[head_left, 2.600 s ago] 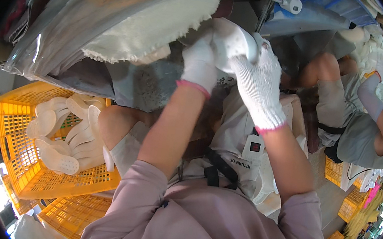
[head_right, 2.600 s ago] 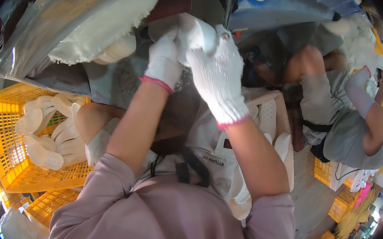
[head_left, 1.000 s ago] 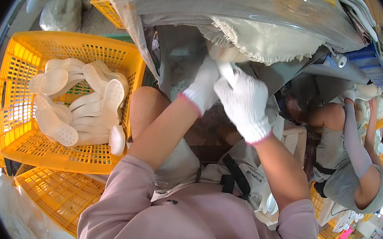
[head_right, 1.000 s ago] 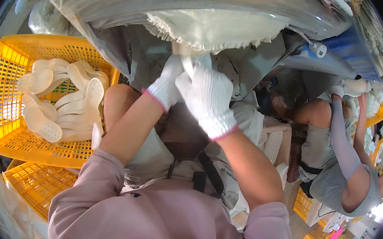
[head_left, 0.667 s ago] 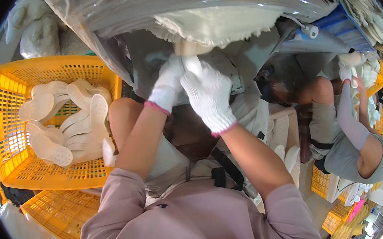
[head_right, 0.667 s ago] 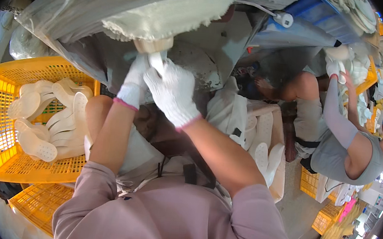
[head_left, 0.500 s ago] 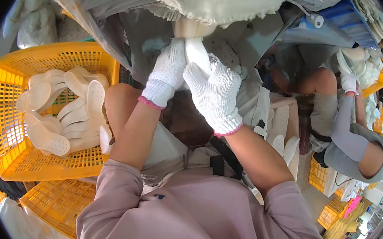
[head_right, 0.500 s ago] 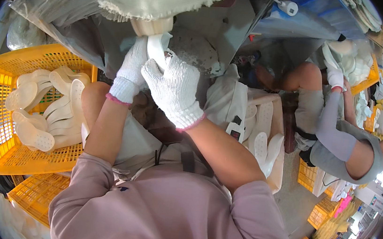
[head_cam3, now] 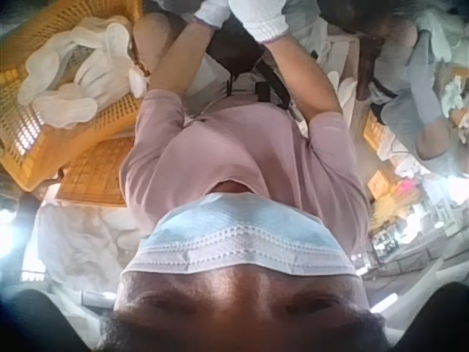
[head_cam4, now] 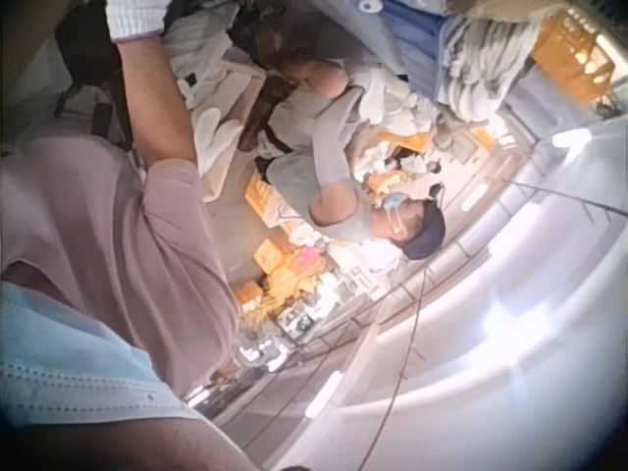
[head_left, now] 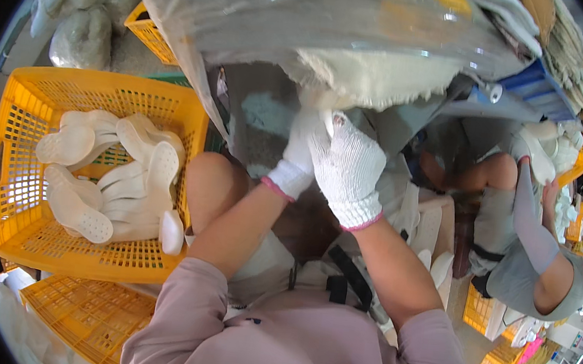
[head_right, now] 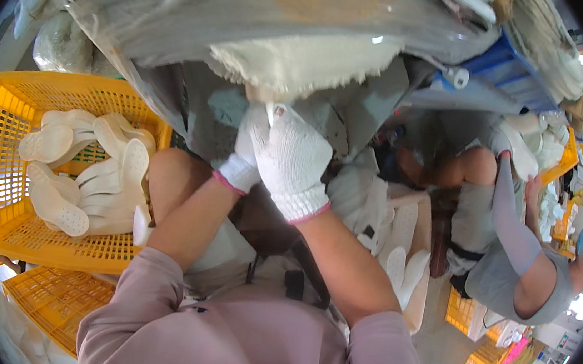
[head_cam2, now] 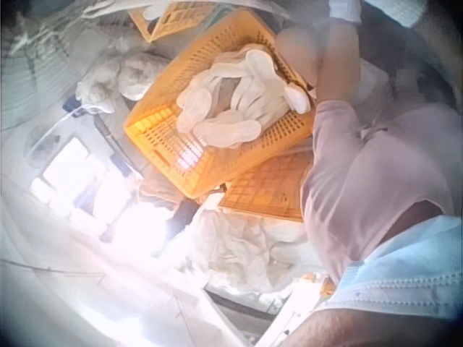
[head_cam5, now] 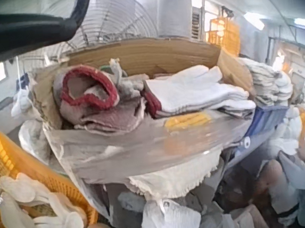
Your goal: The person repeatedly picks white slipper-like footwear from a large bag and places them into a yellow plastic basket. The person handles the items one at a time, turning them over and arranging them in the basket.
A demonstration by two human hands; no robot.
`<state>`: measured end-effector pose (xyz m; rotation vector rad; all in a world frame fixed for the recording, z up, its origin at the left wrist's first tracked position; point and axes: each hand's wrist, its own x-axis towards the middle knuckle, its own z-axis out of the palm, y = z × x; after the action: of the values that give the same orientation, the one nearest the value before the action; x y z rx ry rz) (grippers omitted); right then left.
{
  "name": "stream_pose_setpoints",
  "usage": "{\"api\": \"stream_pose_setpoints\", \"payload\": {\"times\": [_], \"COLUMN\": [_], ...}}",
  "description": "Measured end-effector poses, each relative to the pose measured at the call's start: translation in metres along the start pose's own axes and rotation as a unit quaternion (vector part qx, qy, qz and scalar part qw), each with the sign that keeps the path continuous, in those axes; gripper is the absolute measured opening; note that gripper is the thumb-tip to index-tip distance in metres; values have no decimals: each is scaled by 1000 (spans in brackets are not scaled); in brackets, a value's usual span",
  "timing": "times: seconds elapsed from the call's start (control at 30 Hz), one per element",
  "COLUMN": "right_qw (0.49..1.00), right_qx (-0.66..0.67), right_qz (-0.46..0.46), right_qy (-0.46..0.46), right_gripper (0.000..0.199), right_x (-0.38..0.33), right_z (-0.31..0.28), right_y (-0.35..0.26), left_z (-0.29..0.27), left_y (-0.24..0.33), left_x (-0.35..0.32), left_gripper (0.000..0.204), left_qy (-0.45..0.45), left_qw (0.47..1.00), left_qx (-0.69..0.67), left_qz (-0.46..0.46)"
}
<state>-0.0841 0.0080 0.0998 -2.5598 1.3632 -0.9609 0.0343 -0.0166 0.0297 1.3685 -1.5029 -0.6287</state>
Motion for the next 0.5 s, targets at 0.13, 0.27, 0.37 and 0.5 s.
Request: {"api": "stream_pose_setpoints", "payload": {"times": [0.13, 0.27, 0.37, 0.5], "right_qw": [987, 867, 884, 771], "right_qx": [96, 263, 316, 463], "right_qz": [61, 200, 221, 261], "right_qy": [-113, -374, -263, -352], "right_gripper": [39, 61, 50, 27], "right_x": [18, 9, 17, 18], "right_z": [-12, -85, -57, -63], "right_y": [0, -21, -23, -17], "left_z": [-3, 14, 28, 33], "left_y": [10, -5, -15, -4], "left_x": [1, 6, 18, 8], "left_gripper": [39, 49, 78, 72], "left_qy": [1, -4, 19, 286], "left_qw": [782, 571, 563, 765], "left_qx": [-564, -677, -715, -538], "left_qz": [-265, -465, -415, -208]}}
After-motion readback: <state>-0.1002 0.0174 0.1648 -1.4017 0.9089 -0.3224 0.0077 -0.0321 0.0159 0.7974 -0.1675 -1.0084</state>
